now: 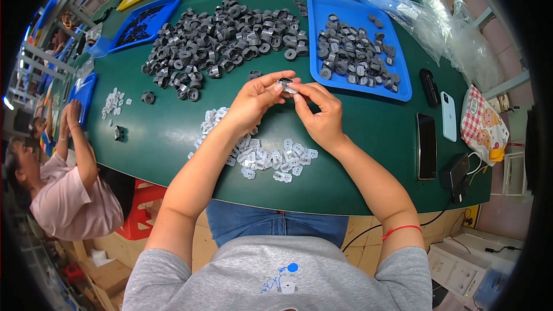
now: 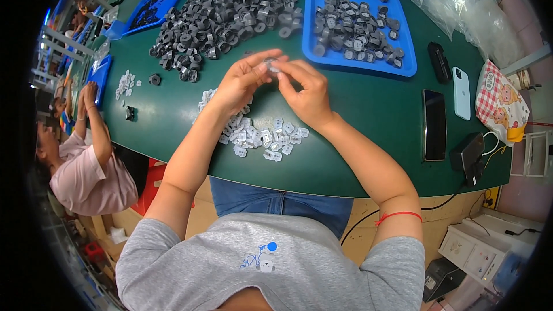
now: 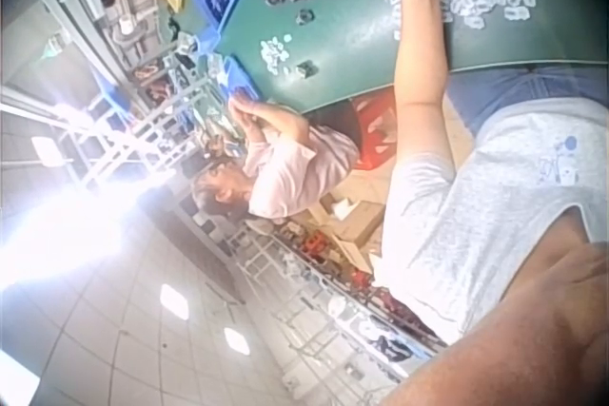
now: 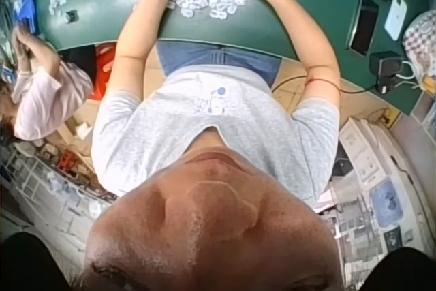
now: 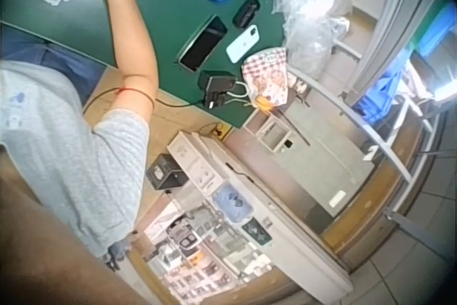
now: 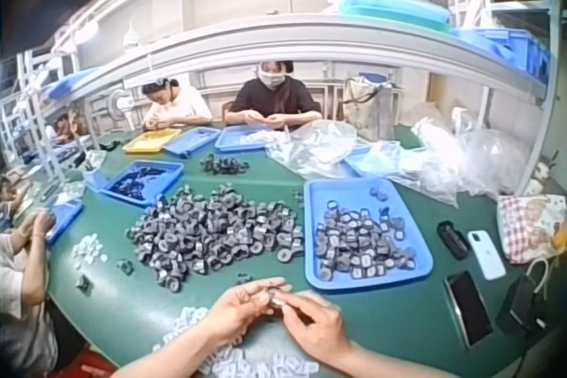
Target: The person assembles small mechanical components by hand, inserting a white translucent part into a grey housing.
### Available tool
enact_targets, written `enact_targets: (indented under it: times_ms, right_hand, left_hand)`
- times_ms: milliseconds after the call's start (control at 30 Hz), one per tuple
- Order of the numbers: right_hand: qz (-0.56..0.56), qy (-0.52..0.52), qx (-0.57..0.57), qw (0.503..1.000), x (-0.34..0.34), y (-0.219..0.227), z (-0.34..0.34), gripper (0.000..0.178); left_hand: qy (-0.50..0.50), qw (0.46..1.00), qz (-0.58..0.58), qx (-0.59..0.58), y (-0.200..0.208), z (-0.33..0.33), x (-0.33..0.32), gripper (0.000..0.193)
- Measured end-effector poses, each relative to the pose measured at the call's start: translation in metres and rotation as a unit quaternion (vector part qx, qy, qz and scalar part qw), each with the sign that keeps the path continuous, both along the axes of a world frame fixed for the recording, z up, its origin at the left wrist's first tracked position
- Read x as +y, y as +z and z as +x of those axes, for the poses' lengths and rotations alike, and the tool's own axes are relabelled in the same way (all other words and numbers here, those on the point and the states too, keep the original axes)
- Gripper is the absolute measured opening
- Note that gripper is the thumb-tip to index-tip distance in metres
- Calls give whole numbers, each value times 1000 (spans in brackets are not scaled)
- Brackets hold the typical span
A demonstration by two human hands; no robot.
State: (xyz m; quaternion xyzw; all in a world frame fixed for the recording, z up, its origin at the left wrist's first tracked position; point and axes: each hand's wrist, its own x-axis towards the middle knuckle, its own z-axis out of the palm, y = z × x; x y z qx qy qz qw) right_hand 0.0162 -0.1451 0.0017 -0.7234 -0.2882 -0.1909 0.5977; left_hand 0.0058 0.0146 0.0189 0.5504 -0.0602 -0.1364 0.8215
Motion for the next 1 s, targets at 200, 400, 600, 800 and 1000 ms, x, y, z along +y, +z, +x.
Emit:
enact_targets:
  times_ms: [200,400,600,800,1000]
  right_hand:
    - [29,27,56,998,-5,1,1,18]
    - [186,79,201,959,3,2,2,16]
    - [198,99,270,937,-3,2,4,16]
    - [186,95,278,938,-3,1,4,15]
    - [146,73,237,958,-2,-3,6,16]
  left_hand:
    - [-18,1000,21,2,-4,3,5,37]
    - [-1,999,38,-6,3,-1,4,38]
    - [-11,998,57,-21,2,0,3,40]
    - [5,998,61,-23,3,0,1,39]
    - [9,995,97,-32,-3,0,0,40]
